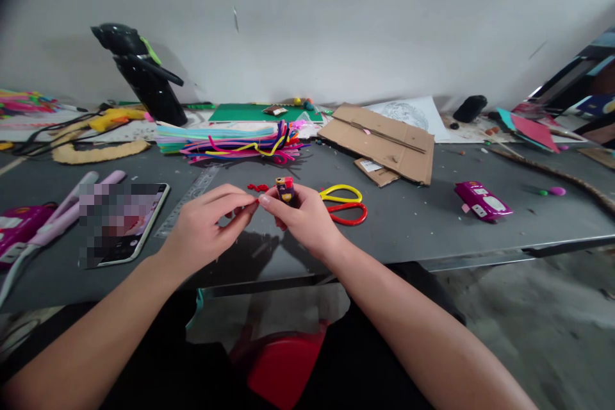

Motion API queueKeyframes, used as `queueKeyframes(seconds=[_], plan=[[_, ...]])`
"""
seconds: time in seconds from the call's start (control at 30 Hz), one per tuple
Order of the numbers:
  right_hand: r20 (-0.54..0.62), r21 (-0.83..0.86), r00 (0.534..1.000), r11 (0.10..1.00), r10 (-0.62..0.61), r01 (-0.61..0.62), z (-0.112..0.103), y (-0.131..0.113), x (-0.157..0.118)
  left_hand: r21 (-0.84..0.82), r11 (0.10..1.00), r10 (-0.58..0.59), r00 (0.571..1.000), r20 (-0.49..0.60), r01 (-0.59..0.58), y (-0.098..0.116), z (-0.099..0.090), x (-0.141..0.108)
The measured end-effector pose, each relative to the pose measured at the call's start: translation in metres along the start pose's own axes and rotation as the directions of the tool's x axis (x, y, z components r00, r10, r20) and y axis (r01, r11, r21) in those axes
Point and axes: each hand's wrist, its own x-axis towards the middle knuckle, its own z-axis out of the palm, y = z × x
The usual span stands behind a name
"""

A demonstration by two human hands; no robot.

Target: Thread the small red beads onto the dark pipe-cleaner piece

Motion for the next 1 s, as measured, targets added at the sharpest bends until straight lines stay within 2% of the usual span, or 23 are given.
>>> queueKeyframes(seconds=[0.2,0.33,0.5,0.67,0.8,1.0], plan=[[-0.006,0.010,1.000,1.000,-0.003,0.003,0.000,-0.001,-0.001,-0.018,1.000,-0.003,0.999,0.039,0.003,0.001,-0.002,0.000],[-0.052,0.133,0.990,0.984,0.128,-0.120,-0.003,-0.002,0.002,-0.019,0.999,-0.046,0.997,0.055,0.047,-0.002,-0.003,0.000],[0.062,0.162,0.960,0.946,0.274,-0.281,-0.007,0.001,0.007,-0.045,0.981,-0.188,0.981,0.038,0.190,-0.002,-0.004,-0.001],[0.118,0.166,0.964,0.952,0.239,-0.257,0.001,0.007,0.003,-0.152,0.937,-0.315,0.949,0.016,0.314,0.003,0.000,-0.002],[0.126,0.178,0.961,0.947,0.248,-0.268,0.004,0.008,0.001,-0.159,0.928,-0.345,0.939,-0.015,0.338,0.002,0.000,-0.003],[0.069,0.173,0.951,0.935,0.302,-0.309,0.007,0.003,0.001,-0.120,0.937,-0.331,0.943,-0.014,0.327,0.002,-0.002,-0.003]])
